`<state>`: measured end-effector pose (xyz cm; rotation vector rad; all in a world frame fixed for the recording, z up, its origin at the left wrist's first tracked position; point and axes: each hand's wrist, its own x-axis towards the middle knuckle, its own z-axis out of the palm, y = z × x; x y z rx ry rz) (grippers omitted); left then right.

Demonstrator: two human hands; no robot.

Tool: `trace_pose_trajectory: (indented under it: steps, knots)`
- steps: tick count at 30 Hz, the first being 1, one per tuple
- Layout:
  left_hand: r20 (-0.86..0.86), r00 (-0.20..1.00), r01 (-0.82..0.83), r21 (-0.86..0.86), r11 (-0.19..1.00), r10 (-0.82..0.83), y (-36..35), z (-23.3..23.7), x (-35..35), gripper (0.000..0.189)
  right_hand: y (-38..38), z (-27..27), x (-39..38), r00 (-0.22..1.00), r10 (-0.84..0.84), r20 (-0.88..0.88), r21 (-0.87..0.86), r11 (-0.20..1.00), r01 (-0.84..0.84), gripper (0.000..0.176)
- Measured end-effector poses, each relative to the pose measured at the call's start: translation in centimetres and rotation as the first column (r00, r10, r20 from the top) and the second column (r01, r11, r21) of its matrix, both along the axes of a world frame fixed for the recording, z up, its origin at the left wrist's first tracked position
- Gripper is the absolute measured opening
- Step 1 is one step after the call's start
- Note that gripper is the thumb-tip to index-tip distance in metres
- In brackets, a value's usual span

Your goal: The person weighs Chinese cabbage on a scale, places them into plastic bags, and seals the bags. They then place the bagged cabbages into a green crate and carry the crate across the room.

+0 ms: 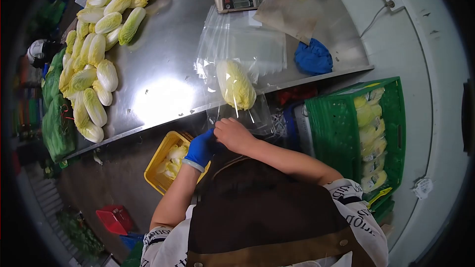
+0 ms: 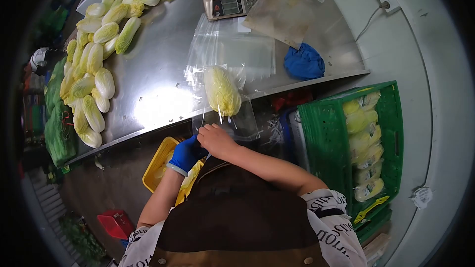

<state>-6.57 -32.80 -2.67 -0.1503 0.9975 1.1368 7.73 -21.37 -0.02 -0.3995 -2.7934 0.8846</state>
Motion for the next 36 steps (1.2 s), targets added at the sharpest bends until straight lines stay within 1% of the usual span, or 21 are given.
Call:
trace_pose_trajectory:
  steps: [1, 2, 4, 5, 8, 10, 12, 14, 17, 20, 23, 24, 26, 27, 28, 29, 31, 33, 34, 35, 36]
  knots:
    - [0.053, 0.998, -0.024, 0.017, 1.000, 0.023, -0.2, 0.1, 0.0, 0.034, -0.1, 0.1, 0.2, 1.000, 0.028, -0.015, 0.014, 1.000, -0.027, 0.018]
    - [-0.019, 1.000, -0.010, 0.023, 1.000, 0.010, -0.4, 0.2, 0.0, 0.034, 0.0, 0.2, 0.5, 0.998, 0.054, -0.029, 0.030, 0.998, -0.053, 0.018]
    - [-0.156, 0.988, 0.019, 0.030, 0.999, -0.014, 0.0, 1.9, 0.4, 0.034, -0.2, 0.2, 1.9, 0.994, -0.029, -0.104, -0.109, 0.994, 0.018, 0.017]
    - [-0.109, 0.994, 0.008, 0.019, 1.000, -0.006, 0.1, 2.1, 0.5, 0.034, -0.3, 0.1, 2.5, 0.989, -0.069, -0.134, -0.179, 0.983, 0.045, 0.017]
    - [0.013, 1.000, -0.012, -0.061, 0.998, 0.013, -0.2, 1.0, 0.7, 0.034, 0.4, 1.1, 1.7, 0.980, -0.143, -0.136, -0.139, 0.983, 0.124, 0.018]
    - [-0.165, 0.985, 0.061, 0.028, 0.998, -0.056, -0.5, 0.6, 1.1, 0.033, 0.2, 0.6, 0.3, 0.978, -0.158, -0.139, -0.065, 0.987, 0.150, 0.017]
    - [-0.122, 0.992, 0.022, 0.041, 0.999, -0.017, -0.3, 0.8, 1.2, 0.033, -0.1, 0.2, -0.1, 0.992, -0.084, -0.099, -0.016, 0.996, 0.083, 0.017]
    - [0.149, 0.980, -0.123, -0.044, 0.991, 0.128, 0.1, 1.3, 1.1, 0.032, -0.1, -0.1, -0.3, 0.994, -0.055, -0.092, 0.015, 0.998, 0.057, 0.017]
    - [-0.348, 0.934, 0.149, 0.194, 0.970, -0.074, -0.5, 0.8, 1.4, 0.032, -0.1, 0.0, 0.0, 0.992, -0.038, -0.121, 0.033, 0.999, 0.042, 0.016]
    - [-0.482, 0.875, 0.182, 0.229, 0.956, -0.051, -0.5, 0.3, 1.1, 0.027, 0.7, 1.2, 0.3, 0.990, 0.068, -0.126, 0.037, 0.997, -0.063, 0.011]
    - [-0.393, 0.920, -0.055, -0.099, 0.994, 0.012, 0.9, 1.9, 1.5, 0.028, 1.8, 2.2, 3.6, 0.973, 0.215, -0.087, 0.055, 0.976, -0.211, 0.006]
    - [-0.414, 0.910, 0.009, -0.057, 0.998, -0.032, 1.7, 3.9, 1.6, 0.031, 1.8, 2.4, 5.9, 0.966, 0.253, -0.060, 0.112, 0.963, -0.245, 0.006]
    - [-0.484, 0.845, 0.245, -0.029, 0.969, -0.228, 0.7, 2.0, 0.1, 0.035, 1.7, -0.1, 12.2, 0.954, 0.263, 0.145, 0.142, 0.948, -0.283, 0.009]
    - [-0.516, 0.796, 0.360, -0.018, 0.933, -0.318, 0.3, 1.2, -0.4, 0.037, 1.6, -2.8, 16.5, 0.926, 0.262, 0.271, 0.184, 0.930, -0.318, 0.010]
    - [-0.470, 0.820, 0.389, 0.038, 0.920, -0.328, 0.2, 2.2, -0.3, 0.042, 0.0, -7.1, 22.3, 0.776, 0.248, 0.579, 0.244, 0.856, -0.456, 0.016]
    - [-0.443, 0.839, 0.364, 0.025, 0.931, -0.316, -0.3, 2.2, -0.3, 0.042, -2.3, -10.3, 28.0, 0.358, 0.354, 0.864, -0.042, 0.759, -0.649, 0.023]
    - [-0.406, 0.871, 0.309, 0.018, 0.951, -0.275, -0.2, 1.4, -1.5, 0.043, -1.1, -9.3, 27.5, 0.317, 0.299, 0.900, -0.167, 0.908, -0.385, 0.026]
    - [-0.584, 0.785, 0.261, 0.009, 0.965, -0.207, -2.3, -2.0, -4.3, 0.042, -1.3, -7.4, 26.8, 0.250, 0.302, 0.920, -0.291, 0.953, -0.081, 0.030]
    - [-0.909, 0.372, 0.332, -0.057, 0.942, -0.186, -1.9, -0.9, -3.6, 0.040, -2.2, -6.9, 26.5, 0.218, 0.320, 0.922, -0.345, 0.935, 0.086, 0.033]
    - [-0.986, -0.148, 0.368, -0.131, 0.921, -0.081, -0.4, 0.0, -3.3, 0.042, -1.2, -9.1, 26.0, 0.720, -0.074, 0.690, 0.007, 0.995, 0.096, 0.036]
    - [-0.934, -0.355, 0.457, -0.198, 0.867, -0.026, 1.1, 1.6, -2.7, 0.043, 1.4, -5.2, 21.7, 0.855, -0.358, 0.375, 0.223, 0.930, 0.292, 0.038]
